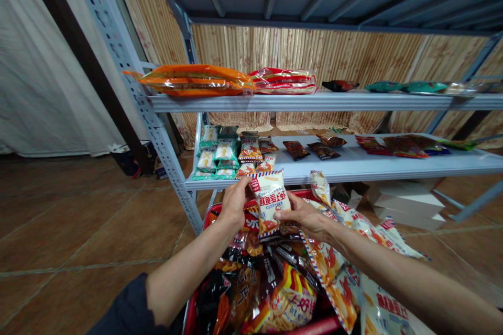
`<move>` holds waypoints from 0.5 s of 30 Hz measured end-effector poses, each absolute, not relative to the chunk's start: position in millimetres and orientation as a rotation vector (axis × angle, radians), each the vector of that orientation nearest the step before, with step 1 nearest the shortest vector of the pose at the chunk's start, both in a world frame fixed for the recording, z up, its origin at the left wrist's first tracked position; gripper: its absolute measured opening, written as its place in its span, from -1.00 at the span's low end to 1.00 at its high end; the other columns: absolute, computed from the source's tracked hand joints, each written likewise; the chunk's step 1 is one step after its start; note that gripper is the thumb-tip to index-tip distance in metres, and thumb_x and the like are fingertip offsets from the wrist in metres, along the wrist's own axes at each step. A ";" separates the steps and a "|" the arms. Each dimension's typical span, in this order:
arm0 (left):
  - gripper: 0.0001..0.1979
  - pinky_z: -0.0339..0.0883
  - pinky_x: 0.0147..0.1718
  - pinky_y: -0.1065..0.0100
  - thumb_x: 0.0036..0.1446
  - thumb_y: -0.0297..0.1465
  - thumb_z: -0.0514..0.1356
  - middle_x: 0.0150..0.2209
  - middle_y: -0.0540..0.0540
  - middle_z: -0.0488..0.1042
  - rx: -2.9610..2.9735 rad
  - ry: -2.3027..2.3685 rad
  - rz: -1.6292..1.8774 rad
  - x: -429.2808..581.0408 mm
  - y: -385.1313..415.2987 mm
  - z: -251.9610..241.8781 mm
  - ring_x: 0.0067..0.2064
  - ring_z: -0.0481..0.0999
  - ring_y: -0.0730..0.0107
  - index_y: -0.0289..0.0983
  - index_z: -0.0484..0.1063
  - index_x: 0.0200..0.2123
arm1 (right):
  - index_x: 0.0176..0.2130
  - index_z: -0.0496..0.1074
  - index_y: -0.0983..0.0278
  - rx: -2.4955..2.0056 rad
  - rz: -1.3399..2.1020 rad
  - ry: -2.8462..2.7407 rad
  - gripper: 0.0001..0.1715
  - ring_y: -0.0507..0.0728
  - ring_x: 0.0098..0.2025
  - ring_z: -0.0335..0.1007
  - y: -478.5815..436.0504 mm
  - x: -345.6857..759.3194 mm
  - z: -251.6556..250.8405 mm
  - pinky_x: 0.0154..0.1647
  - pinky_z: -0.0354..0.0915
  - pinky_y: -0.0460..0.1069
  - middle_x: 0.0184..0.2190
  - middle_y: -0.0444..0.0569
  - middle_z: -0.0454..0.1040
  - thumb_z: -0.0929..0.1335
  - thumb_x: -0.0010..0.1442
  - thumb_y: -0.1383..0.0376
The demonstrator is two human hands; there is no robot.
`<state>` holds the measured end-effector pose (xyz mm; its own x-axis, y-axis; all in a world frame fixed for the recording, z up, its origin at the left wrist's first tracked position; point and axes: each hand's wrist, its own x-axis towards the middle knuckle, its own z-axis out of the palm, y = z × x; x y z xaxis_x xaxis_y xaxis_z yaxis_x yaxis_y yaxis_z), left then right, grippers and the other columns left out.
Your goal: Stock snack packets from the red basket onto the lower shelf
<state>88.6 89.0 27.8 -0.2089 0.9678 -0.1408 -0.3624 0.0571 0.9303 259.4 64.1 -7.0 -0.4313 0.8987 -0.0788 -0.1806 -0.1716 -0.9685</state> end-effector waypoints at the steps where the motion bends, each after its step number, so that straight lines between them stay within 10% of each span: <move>1: -0.82 0.30 -0.38 0.33 -0.19 -0.30 0.22 -0.53 -0.08 0.51 0.762 1.132 1.440 88.0 89.2 27.5 -0.45 0.47 0.35 -0.32 0.46 -0.55 | -0.04 0.31 0.18 -0.914 1.717 -1.278 -0.34 0.12 -0.25 0.45 63.7 259.6 -7.0 -0.34 0.34 -0.04 -0.18 -0.04 0.50 0.49 -0.17 0.28; 15: -0.71 0.28 -0.16 0.30 -0.13 -0.25 0.29 -0.24 -0.13 0.53 0.882 0.861 1.336 84.0 83.6 12.8 -0.23 0.48 0.34 -0.30 0.51 -0.33 | -0.10 0.34 0.18 -0.963 1.746 -1.209 -0.47 0.09 -0.35 0.46 64.9 260.9 -8.6 -0.45 0.33 -0.06 -0.19 -0.05 0.50 0.46 -0.11 0.25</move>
